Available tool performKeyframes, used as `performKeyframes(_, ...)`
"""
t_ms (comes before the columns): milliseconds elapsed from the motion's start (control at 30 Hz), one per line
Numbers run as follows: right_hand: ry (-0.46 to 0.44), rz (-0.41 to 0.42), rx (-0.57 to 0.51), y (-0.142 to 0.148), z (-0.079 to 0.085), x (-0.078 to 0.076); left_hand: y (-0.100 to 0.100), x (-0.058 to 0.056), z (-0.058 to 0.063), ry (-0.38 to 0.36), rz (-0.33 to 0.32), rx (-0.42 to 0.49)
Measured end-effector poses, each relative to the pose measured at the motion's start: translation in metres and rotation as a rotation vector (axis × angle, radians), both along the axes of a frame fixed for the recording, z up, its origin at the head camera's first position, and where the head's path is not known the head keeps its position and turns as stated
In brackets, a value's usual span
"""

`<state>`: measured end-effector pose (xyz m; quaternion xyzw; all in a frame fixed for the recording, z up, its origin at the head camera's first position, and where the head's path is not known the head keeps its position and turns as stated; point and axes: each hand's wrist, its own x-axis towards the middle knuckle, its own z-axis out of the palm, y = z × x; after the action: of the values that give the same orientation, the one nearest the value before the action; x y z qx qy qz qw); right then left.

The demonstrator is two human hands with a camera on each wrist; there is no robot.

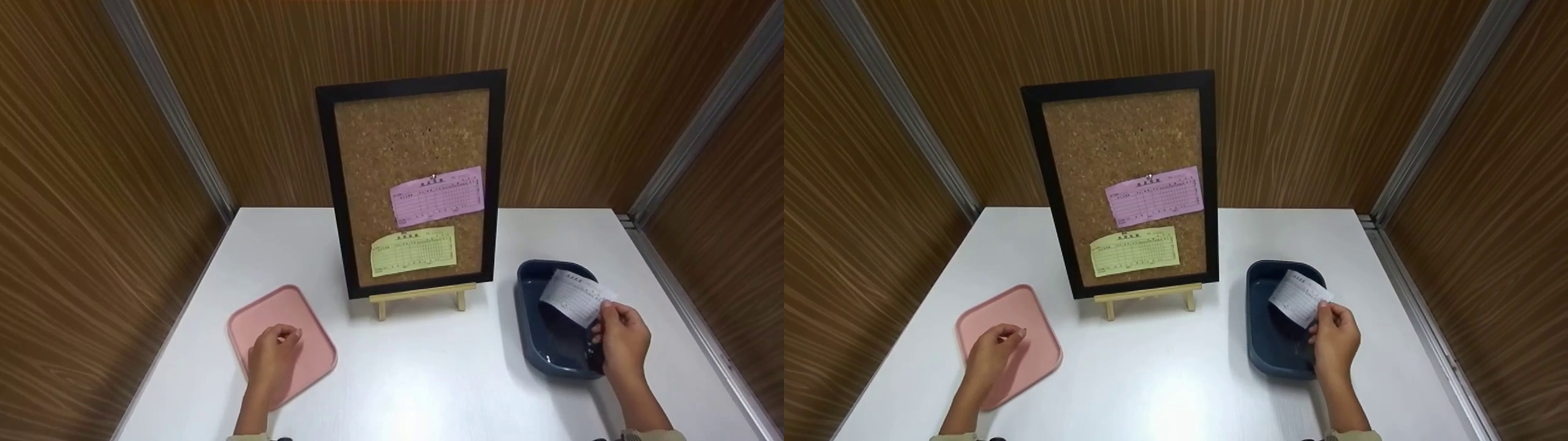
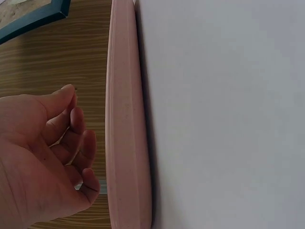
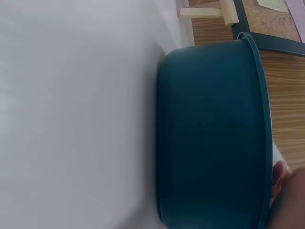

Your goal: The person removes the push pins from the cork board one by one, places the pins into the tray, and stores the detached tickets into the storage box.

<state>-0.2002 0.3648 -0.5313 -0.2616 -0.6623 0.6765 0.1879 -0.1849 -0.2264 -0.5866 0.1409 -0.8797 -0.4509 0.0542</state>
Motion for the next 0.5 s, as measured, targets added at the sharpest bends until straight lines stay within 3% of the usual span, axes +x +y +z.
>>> performKeyframes(233, -0.043, -0.021, 0.116, 0.002, -0.005, 0.004, -0.001, -0.001, -0.001, -0.004, -0.029, -0.035)
performKeyframes(500, -0.119, 0.049, 0.137, 0.007, -0.007, 0.011, -0.003, 0.001, -0.002, -0.033, -0.034, -0.062)
